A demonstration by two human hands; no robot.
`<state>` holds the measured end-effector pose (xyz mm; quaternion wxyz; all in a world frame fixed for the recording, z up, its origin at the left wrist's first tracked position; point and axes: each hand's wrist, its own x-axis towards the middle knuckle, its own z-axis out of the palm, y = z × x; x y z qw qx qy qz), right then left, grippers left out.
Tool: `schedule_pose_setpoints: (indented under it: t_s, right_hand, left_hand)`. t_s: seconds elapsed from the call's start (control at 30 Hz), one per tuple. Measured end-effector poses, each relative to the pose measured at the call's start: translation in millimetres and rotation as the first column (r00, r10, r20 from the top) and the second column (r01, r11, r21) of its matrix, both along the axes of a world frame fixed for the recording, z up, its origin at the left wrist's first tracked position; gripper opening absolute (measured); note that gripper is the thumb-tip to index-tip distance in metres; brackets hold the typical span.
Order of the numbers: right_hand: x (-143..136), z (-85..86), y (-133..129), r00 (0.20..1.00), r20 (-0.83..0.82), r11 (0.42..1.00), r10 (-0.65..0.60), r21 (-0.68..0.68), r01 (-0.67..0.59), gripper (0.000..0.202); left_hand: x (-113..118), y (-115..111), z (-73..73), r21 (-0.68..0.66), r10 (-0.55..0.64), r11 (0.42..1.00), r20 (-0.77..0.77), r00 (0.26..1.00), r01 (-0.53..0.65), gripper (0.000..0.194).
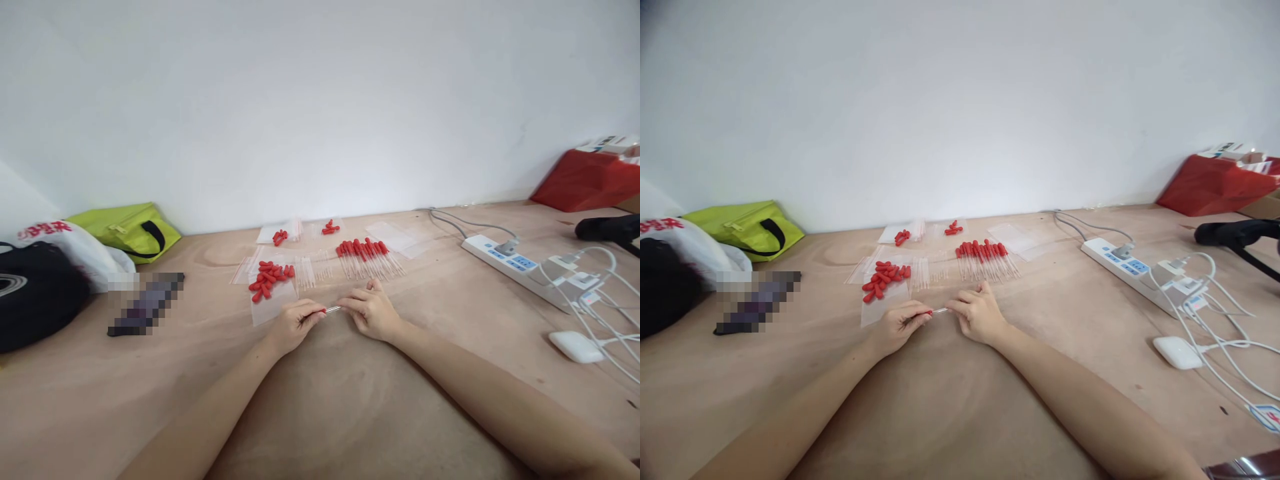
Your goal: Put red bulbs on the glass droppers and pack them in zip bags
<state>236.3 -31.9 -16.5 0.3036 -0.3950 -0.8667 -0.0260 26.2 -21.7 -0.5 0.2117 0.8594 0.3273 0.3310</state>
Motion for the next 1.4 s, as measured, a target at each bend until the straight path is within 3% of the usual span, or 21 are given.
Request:
schedule_pose_setpoints:
  t_s: [0.4, 0.57, 0.73, 1.03, 1.1, 1.2, 1.3, 1.4]
  right_hand:
    - [-5.9, 2.9, -6.9, 1.0, -0.018, 0.996, 0.018, -0.088, -0.019, 0.021]
    - [-10.2, 3.4, -7.5, 0.996, -0.064, 0.989, 0.064, -0.128, -0.072, 0.021]
    - [-15.2, 4.8, -7.9, 0.994, -0.097, 0.989, 0.053, -0.133, -0.066, 0.021]
    - [-9.0, 11.4, -2.0, 0.991, 0.135, 1.0, -0.013, 0.022, 0.01, 0.02]
    - [-5.3, 11.0, 0.4, 0.989, 0.129, 0.998, -0.067, 0.03, 0.063, 0.02]
    - [2.2, 9.8, 10.9, 0.964, 0.011, 0.964, -0.267, -0.009, 0.267, 0.021]
    - [8.7, 9.9, 30.5, 0.858, -0.11, 0.864, -0.502, -0.108, 0.491, 0.021]
    - [9.8, 11.1, 53.1, 0.745, -0.117, 0.75, -0.657, -0.204, 0.629, 0.022]
  left_hand:
    - [0.7, -3.8, 1.5, 0.108, -0.033, 0.993, -0.091, 0.995, 0.043, 0.021]
    - [2.3, -5.8, 1.2, 0.111, -0.076, 0.99, -0.121, 0.99, 0.09, 0.018]
    - [3.7, -5.0, 1.2, 0.093, -0.05, 0.994, -0.111, 0.993, 0.06, 0.019]
    - [-2.3, 4.7, -5.2, 0.078, 0.05, 0.996, -0.005, 0.999, -0.05, 0.016]
    - [-3.6, 5.2, -5.7, 0.099, 0.136, 0.986, -0.003, 0.991, -0.135, 0.021]
    - [-3.1, 5.2, -5.4, 0.127, 0.26, 0.958, -0.022, 0.965, -0.256, 0.031]
    - [-0.7, 5.2, -5.5, 0.117, 0.218, 0.972, -0.103, 0.971, -0.206, 0.032]
    - [0.8, 5.6, -6.5, 0.115, 0.144, 0.985, -0.141, 0.98, -0.128, 0.025]
